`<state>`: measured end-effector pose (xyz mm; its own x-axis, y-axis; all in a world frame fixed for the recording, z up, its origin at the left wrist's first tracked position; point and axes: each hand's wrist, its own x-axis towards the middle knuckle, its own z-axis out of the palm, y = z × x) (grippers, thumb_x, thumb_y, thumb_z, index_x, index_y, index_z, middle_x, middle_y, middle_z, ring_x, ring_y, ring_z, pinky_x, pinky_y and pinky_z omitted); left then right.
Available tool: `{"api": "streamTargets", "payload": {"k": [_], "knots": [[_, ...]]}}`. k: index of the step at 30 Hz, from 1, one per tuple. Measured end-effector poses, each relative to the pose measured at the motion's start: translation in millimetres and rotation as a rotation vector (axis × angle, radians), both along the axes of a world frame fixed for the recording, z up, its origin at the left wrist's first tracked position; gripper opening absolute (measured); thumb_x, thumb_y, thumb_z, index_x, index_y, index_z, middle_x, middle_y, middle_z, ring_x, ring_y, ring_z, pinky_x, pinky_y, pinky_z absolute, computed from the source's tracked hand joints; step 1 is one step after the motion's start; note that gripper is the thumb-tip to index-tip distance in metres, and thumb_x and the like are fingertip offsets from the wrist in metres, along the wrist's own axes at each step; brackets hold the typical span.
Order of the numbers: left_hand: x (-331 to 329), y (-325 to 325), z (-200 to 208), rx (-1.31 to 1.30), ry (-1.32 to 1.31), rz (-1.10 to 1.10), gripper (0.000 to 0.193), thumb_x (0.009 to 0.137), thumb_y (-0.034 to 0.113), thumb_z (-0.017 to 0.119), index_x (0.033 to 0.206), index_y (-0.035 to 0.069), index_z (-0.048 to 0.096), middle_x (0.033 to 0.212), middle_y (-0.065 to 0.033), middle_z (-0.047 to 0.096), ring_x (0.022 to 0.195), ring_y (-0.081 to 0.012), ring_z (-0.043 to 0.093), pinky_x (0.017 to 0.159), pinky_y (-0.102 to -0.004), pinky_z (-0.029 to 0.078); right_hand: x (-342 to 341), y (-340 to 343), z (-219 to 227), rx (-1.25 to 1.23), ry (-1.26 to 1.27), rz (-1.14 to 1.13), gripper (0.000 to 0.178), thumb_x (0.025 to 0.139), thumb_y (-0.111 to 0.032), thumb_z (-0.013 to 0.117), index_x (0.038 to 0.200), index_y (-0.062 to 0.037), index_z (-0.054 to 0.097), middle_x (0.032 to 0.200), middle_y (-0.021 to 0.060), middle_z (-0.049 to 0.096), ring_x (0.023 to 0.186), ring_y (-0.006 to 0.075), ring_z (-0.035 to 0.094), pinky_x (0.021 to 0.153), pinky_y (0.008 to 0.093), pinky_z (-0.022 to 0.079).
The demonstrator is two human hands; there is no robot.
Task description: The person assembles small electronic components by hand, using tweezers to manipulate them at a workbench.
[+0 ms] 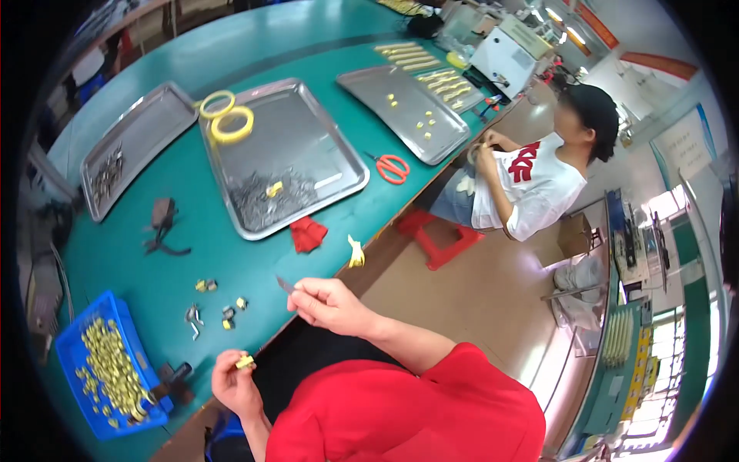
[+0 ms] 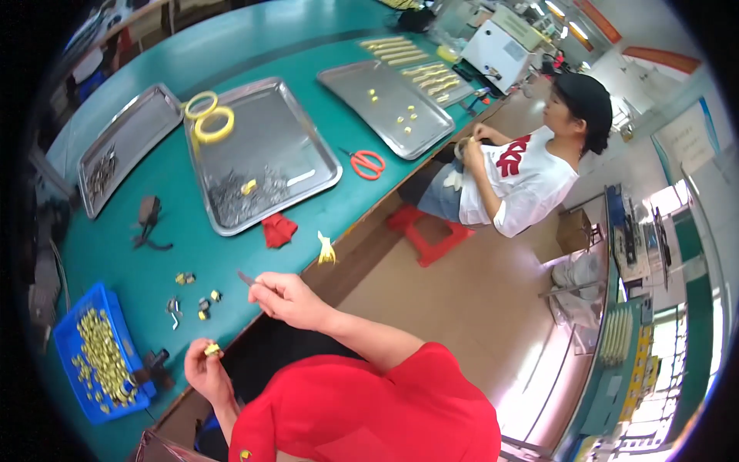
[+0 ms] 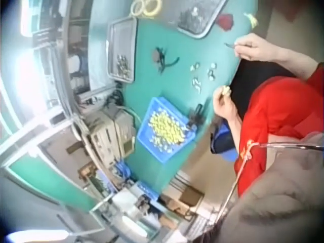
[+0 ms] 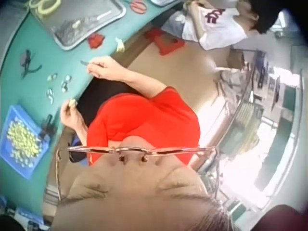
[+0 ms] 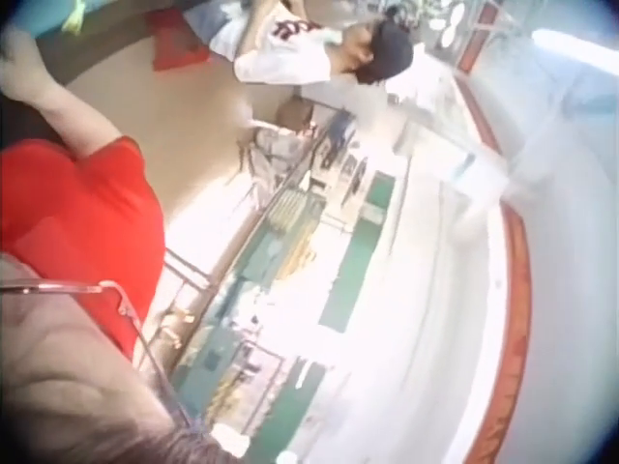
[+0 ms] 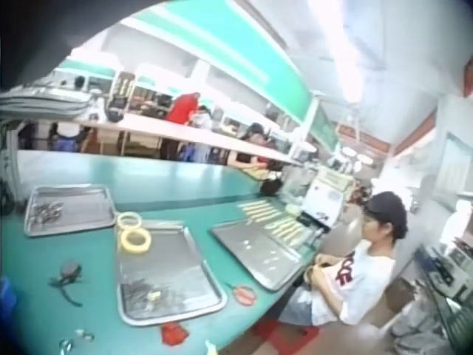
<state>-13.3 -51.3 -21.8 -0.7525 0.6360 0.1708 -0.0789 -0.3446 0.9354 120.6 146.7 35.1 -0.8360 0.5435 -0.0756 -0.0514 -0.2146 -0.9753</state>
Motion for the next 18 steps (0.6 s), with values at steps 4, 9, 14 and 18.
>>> {"api": "streamTargets", "payload": {"k": [4,9,14,18], "knots": [[10,34,19,-0.195,0.548,-0.022,0.026,0.075,-0.013,0.063,0.098,-0.001,0.061,0.101,-0.0141,0.060,0.096,-0.0238,0.059,0.081,-0.0324,0.049,-3,-20,-7,-0.177,-0.086,0.074,0.021,0.095,-0.026,0.059,0.084,-0.0082,0.060,0.064,-0.0046,0.052,0.051,0.0011,0.042,0.045,0.0188,0.032],[17,37,27,-0.212,0.905,0.031,0.027,0.076,-0.009,0.069,0.099,0.003,0.063,0.100,-0.0154,0.063,0.089,-0.0281,0.062,0.076,-0.0344,0.051,0,-26,-20,-0.424,-0.070,0.198,0.016,0.091,-0.022,0.064,0.091,-0.0062,0.063,0.066,-0.0036,0.053,0.050,0.0014,0.043,0.042,0.0169,0.029],[17,42,35,-0.211,1.088,0.073,0.028,0.072,-0.008,0.072,0.098,0.001,0.066,0.096,-0.0122,0.064,0.085,-0.0284,0.061,0.072,-0.0348,0.051,2,-21,-10,-0.332,-0.132,0.093,0.016,0.089,-0.019,0.067,0.090,-0.0029,0.065,0.067,-0.0013,0.055,0.052,0.0028,0.046,0.044,0.0170,0.030],[19,49,38,-0.276,1.081,0.146,0.027,0.073,-0.007,0.070,0.098,0.001,0.066,0.096,-0.0124,0.064,0.085,-0.0291,0.061,0.073,-0.0361,0.050,2,-21,-2,-0.287,-0.042,0.083,0.016,0.090,-0.017,0.065,0.093,-0.0014,0.065,0.068,-0.0011,0.056,0.058,0.0030,0.048,0.050,0.0180,0.034]]}}
